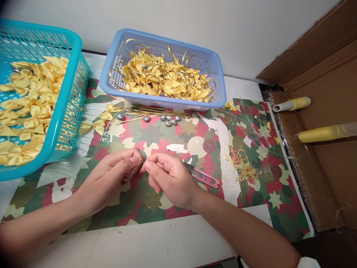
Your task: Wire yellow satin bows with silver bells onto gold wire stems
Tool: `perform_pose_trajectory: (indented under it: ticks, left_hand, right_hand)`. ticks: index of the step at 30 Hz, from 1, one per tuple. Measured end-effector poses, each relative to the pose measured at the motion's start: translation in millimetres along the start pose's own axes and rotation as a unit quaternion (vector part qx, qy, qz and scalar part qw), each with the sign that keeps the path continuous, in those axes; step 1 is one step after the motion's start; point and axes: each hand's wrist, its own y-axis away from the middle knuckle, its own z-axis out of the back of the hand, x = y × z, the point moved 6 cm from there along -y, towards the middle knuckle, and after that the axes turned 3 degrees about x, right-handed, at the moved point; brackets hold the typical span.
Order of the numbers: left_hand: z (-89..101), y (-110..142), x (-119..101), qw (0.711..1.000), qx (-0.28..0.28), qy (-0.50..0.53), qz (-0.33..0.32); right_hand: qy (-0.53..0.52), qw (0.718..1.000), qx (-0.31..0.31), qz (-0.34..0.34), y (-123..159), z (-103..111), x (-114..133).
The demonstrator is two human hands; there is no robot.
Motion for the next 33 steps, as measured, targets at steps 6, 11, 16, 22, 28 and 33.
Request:
perform_pose_trajectory:
  ticks: [6,11,16,22,28,33]
  left_hand:
    - [0.1,-0.3,0.7,1.0,0.0,-0.012,0.0]
    - [-1.0,-2.0,-1.1,1.0,0.001,-0.017,0.0]
    - [-0.5,-0.9,-0.3,1.0,0.0,-0.021,0.005]
    - [-1.0,-1.0,0.3,1.0,-0.001,-0.014,0.0]
    - [-0.1,-1.1,-1.0,1.0,-0.004,-0.008,-0.009]
    - [0.2,-0.4,0.4,1.0,-0.007,-0.011,-0.008]
  right_hand:
    - [0.002,1.0,-0.004,0.0,0.0,1.3,0.1]
    - [-0.002,1.0,0.0,0.004,-0.4,1.2,0.1]
    - [-0.003,1.0,0.006,0.009,-0.5,0.1,-0.4]
    - [0.0,1.0,0.006,0.007,0.1,0.8,-0.7]
    - [0.0,1.0,0.005,0.009,-0.4,0.5,-1.0]
    - [0.001,1.0,0.006,0.009,-0.4,-0.2,-1.1]
